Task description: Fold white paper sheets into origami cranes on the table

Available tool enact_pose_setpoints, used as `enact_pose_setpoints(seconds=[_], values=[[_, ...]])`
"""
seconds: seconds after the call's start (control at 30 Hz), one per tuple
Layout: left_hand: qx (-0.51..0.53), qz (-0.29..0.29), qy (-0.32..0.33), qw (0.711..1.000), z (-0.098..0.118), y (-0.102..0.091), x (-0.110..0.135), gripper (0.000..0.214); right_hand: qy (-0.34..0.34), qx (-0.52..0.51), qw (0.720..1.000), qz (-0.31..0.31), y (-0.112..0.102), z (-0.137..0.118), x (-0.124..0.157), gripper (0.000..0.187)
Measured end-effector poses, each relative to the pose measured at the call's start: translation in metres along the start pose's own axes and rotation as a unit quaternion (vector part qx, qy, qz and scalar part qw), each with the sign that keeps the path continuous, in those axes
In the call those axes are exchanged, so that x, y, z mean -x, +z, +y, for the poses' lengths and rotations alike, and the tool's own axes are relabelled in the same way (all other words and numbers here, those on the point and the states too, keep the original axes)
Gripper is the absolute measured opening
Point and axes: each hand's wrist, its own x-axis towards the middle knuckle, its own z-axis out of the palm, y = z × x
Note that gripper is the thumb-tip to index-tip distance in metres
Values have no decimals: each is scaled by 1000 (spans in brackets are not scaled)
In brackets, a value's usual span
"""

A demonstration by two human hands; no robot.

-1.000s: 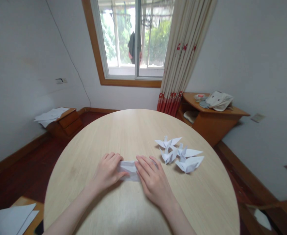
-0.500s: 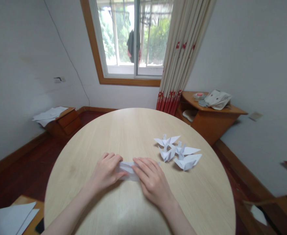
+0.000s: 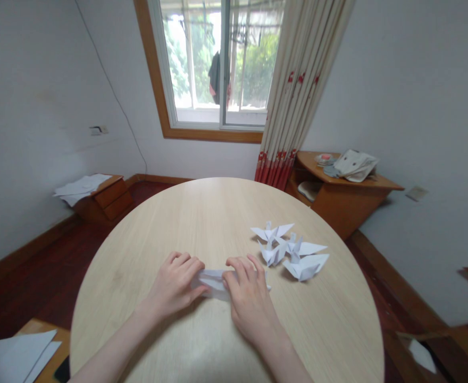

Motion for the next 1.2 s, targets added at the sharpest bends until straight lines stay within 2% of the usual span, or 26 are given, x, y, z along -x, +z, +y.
enact_pose_setpoints(seconds=[0.13, 0.3, 0.47, 0.6, 0.97, 1.2], values=[[0, 0, 5, 1000, 3, -2, 0, 24, 15, 13, 1000, -1, 1, -2, 1, 31], [17, 0, 2, 1000, 5, -1, 0, 21, 16, -9, 1000, 4, 2, -4, 1, 34], [86, 21, -2, 996, 4, 0, 0, 22, -1, -47, 999, -19, -1, -5, 0, 33], [141, 41, 30, 989, 2, 1, 2, 17, -9, -56, 998, -28, -3, -4, -1, 31], [129, 40, 50, 990, -1, 2, 4, 11, -4, -4, 999, -42, -4, 2, -2, 18], [125, 48, 55, 990, 1, 2, 2, 16, 7, -2, 999, -42, -4, 3, -2, 21]])
